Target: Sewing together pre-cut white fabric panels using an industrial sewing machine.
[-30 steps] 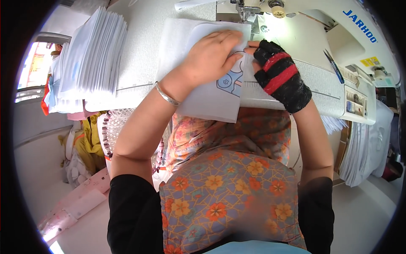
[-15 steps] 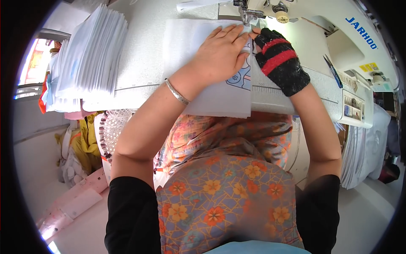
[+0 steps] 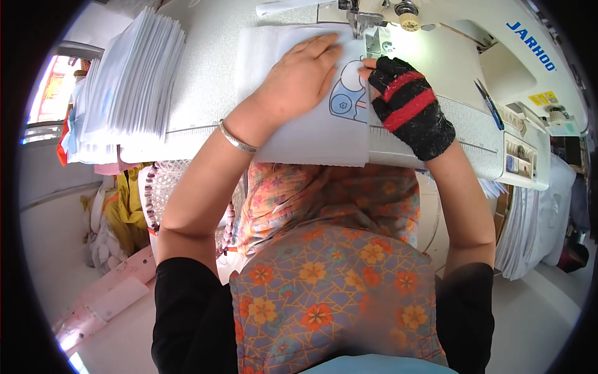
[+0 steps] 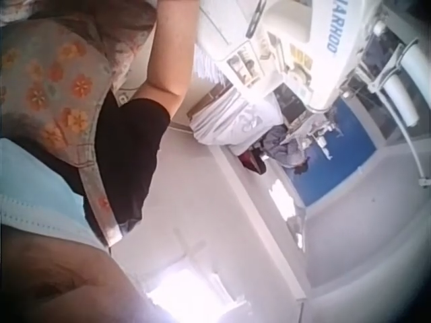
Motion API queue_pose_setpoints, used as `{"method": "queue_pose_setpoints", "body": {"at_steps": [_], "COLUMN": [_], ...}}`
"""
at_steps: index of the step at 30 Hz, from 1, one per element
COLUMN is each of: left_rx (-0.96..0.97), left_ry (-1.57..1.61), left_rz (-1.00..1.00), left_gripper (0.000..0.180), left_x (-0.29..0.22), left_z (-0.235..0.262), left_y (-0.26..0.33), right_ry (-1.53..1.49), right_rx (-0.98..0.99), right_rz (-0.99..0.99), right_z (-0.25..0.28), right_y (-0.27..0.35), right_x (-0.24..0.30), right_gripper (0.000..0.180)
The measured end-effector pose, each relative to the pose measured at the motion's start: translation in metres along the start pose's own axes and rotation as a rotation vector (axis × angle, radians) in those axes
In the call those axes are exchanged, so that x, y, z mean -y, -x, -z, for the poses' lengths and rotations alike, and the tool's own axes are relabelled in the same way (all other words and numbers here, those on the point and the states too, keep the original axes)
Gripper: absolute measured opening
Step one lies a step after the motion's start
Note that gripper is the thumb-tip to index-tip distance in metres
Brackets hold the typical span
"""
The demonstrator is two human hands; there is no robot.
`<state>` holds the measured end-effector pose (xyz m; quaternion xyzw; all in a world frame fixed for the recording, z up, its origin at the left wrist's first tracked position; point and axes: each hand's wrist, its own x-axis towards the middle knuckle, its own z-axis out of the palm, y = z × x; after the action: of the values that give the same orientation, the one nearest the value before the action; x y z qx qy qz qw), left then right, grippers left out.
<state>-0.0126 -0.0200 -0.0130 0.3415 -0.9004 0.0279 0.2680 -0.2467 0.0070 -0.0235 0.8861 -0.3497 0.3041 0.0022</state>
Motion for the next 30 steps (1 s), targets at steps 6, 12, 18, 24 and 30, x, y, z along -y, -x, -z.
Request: {"method": "queue_pose_setpoints", "body": {"at_steps": [6,12,18,24,30], "left_rx": [0.066,0.009,-0.009,-0.040,-0.031], "left_ry": [0.039,0.011,0.024,0.038,-0.003], "left_rz": [-0.055,-0.087,-0.101,-0.080,-0.039], "left_gripper": [0.033,0.030,0.032,0.034,0.034], "left_x": [-0.053,-0.046,-0.035,-0.010,0.016], "left_z": [0.024,0.018,0.015,0.004,-0.005], "left_y": [0.011,0.011,0.006,-0.007,-0.026], "right_ry": [-0.001,0.048,0.040,0.069,0.103], "right_rx": [0.061,0.030,0.038,0.070,0.061], "right_rz": [-0.031,0.010,-0.021,-0.031,-0.061], "right_z": [0.004,0.000,0.000,0.000,-0.003], "right_y": [-0.002,-0.001,-0.002,-0.008,-0.016], "right_x": [0.003,0.003,0.002,0.002,0.004], "right_gripper": [0.036,0.034,0.035,0.041,0.043]}}
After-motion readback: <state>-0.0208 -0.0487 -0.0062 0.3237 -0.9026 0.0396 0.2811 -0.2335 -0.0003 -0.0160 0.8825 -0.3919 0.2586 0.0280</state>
